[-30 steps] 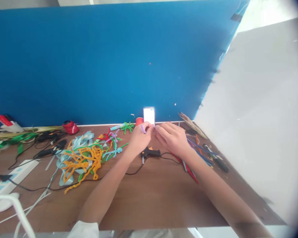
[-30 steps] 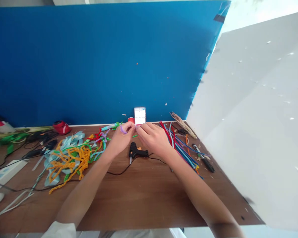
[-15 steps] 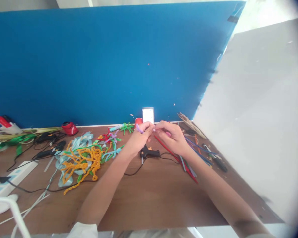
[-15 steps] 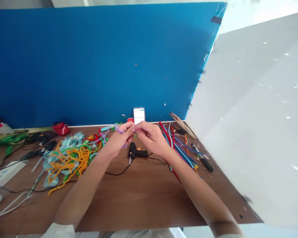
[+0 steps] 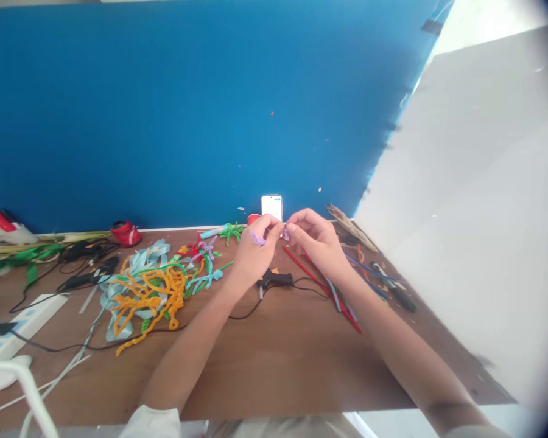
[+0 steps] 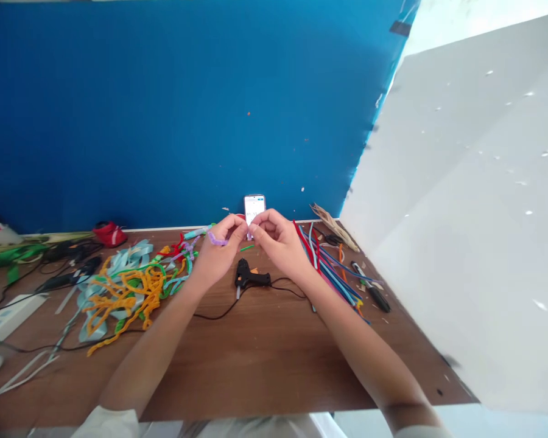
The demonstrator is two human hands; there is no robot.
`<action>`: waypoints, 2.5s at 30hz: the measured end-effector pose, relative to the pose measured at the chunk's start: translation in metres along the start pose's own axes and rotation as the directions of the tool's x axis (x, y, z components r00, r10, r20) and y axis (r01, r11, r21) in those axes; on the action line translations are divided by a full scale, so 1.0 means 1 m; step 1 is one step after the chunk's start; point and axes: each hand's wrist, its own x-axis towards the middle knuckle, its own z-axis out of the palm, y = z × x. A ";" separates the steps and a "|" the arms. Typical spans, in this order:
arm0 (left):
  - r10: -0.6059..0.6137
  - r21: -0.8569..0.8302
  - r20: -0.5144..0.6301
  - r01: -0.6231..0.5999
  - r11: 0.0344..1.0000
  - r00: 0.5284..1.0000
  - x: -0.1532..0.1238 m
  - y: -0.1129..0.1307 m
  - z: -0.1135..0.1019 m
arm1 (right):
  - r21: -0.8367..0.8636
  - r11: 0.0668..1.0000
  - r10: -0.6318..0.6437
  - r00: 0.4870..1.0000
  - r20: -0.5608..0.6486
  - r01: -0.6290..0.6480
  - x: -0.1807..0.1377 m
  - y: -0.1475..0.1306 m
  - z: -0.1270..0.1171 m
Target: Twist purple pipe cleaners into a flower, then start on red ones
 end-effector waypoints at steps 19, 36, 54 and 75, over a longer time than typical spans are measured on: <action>-0.018 0.329 0.059 -0.002 0.944 0.998 0.000 -0.003 -0.004 | -0.684 0.596 -0.249 0.906 0.341 0.421 0.004 0.012 -0.017; 0.156 0.340 0.124 -0.190 0.921 0.980 0.006 -0.005 -0.015 | 0.283 0.830 0.361 0.850 0.383 -0.480 0.009 0.014 -0.008; 0.373 0.305 0.176 -0.411 0.859 0.911 0.003 -0.007 -0.019 | 0.479 0.669 0.264 0.784 0.561 -0.568 0.009 0.016 -0.014; 0.132 0.375 0.040 -0.138 0.917 0.990 0.003 -0.007 -0.005 | 0.276 0.903 0.326 0.943 0.061 -0.330 0.012 0.020 -0.009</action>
